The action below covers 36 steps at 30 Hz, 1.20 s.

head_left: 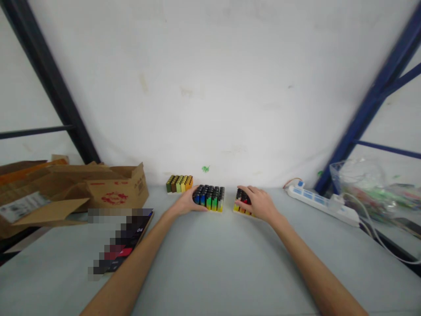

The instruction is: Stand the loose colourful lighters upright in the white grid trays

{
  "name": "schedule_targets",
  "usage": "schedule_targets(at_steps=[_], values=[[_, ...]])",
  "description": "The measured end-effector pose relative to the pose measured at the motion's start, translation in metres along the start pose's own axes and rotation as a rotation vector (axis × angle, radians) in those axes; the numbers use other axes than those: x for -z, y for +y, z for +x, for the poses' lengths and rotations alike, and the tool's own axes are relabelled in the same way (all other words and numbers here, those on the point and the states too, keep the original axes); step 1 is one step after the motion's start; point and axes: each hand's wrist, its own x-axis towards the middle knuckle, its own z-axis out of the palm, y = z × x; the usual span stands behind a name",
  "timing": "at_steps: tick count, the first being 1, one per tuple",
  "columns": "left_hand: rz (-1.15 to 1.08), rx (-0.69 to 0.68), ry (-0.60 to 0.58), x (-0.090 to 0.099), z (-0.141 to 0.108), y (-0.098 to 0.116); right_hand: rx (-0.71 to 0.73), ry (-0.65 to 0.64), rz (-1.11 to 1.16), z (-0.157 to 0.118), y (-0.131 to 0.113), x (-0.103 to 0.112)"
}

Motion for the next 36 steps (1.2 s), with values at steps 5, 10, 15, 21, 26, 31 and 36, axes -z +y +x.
schedule_targets(at_steps=[5,10,15,21,26,31,36], values=[[-0.019,0.012,-0.084,-0.002,-0.006,0.010,0.008,-0.027,0.005,0.020,-0.009,-0.005],[-0.012,0.001,-0.158,-0.008,-0.011,0.011,-0.002,-0.039,0.052,0.044,-0.021,-0.013],[-0.019,-0.012,-0.192,-0.011,-0.014,0.009,0.009,-0.011,0.112,0.056,-0.029,-0.008],[0.049,-0.023,-0.225,-0.007,-0.019,0.015,0.110,0.098,0.250,0.037,-0.076,0.021],[0.059,-0.014,-0.180,-0.008,-0.018,0.018,0.169,-0.027,0.146,0.022,-0.121,0.017],[0.033,0.008,-0.181,-0.009,-0.018,0.023,0.119,-0.111,0.088,0.024,-0.131,0.014],[-0.022,-0.015,-0.211,-0.018,-0.020,0.029,0.055,-0.139,0.070,0.012,-0.128,0.023]])
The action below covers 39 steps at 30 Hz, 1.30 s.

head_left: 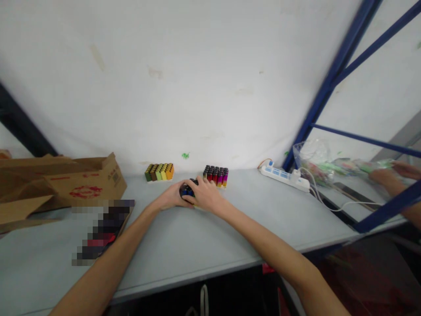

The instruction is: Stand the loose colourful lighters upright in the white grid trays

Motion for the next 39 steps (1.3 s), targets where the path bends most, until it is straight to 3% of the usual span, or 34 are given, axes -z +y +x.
schedule_targets(at_steps=[5,10,16,22,25,30,39], values=[[-0.245,-0.014,-0.109,-0.025,0.006,0.018,-0.050,0.029,0.166,-0.028,0.032,0.013],[-0.342,0.003,-0.147,-0.075,0.024,0.040,-0.064,0.051,0.376,-0.060,0.090,0.031],[-0.160,-0.067,-0.023,-0.142,0.048,0.066,-0.258,0.012,0.482,-0.086,0.161,0.036],[0.025,-0.081,0.277,-0.186,0.064,0.085,-0.598,-0.088,0.965,-0.098,0.198,0.014],[0.048,-0.124,0.385,-0.197,0.069,0.082,-0.642,-0.015,1.016,-0.101,0.200,0.004],[-0.054,-0.131,0.340,-0.194,0.070,0.077,-0.665,0.077,0.868,-0.100,0.196,-0.004],[0.124,-0.188,0.366,-0.190,0.067,0.087,-0.683,0.072,0.647,-0.089,0.191,-0.005]])
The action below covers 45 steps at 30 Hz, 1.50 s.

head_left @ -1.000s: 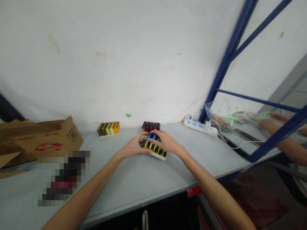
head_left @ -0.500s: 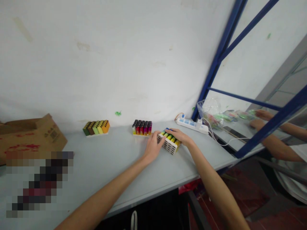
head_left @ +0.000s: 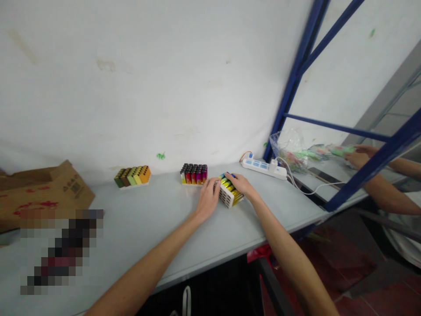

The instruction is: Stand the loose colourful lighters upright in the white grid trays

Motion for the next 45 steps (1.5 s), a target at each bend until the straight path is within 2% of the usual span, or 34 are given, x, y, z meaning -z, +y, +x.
schedule_targets(at_steps=[10,15,20,27,31,37,39,45], values=[[-0.034,-0.058,-0.151,-0.003,-0.008,-0.001,0.050,0.021,-0.050,-0.005,0.003,0.002],[-0.014,-0.054,-0.131,-0.006,-0.006,0.002,0.056,-0.011,0.007,-0.005,0.006,0.002],[-0.013,-0.047,-0.116,-0.007,-0.004,0.002,0.075,0.046,0.067,-0.003,0.011,0.000],[-0.009,-0.051,-0.125,-0.005,-0.002,0.002,0.279,-0.067,0.067,-0.006,0.006,0.008],[-0.009,-0.053,-0.125,-0.006,-0.003,0.000,0.359,-0.004,0.040,-0.016,-0.004,0.011],[-0.010,-0.058,-0.117,-0.004,-0.005,0.004,0.522,-0.043,-0.075,-0.020,-0.003,0.005],[-0.006,-0.049,-0.122,-0.001,-0.007,0.006,0.518,-0.042,-0.064,-0.016,0.004,0.007],[0.029,-0.026,-0.108,0.008,-0.013,0.006,0.372,-0.060,-0.007,-0.002,0.033,0.021]])
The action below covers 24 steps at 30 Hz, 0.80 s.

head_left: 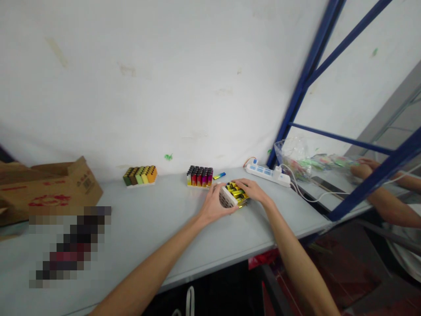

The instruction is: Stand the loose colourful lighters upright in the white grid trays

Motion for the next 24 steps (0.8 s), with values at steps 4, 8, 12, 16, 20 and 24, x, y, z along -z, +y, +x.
schedule_targets(at_steps=[4,8,12,16,20,24], values=[[0.000,0.010,-0.023,0.004,-0.002,0.000,-0.016,0.044,0.014,0.003,0.016,-0.001],[-0.002,0.006,-0.023,0.005,-0.004,0.001,-0.053,0.056,0.102,0.004,0.025,-0.006],[0.002,0.032,-0.047,0.005,-0.004,0.002,-0.072,0.052,0.189,0.003,0.026,-0.010],[-0.006,0.026,-0.049,0.005,-0.004,0.002,-0.078,0.054,0.340,0.004,0.020,-0.011],[-0.005,0.009,-0.039,0.004,-0.004,0.000,-0.028,0.051,0.366,0.002,0.010,-0.012],[-0.001,-0.006,-0.033,0.002,-0.003,-0.002,0.017,0.060,0.334,-0.002,0.001,-0.008]])
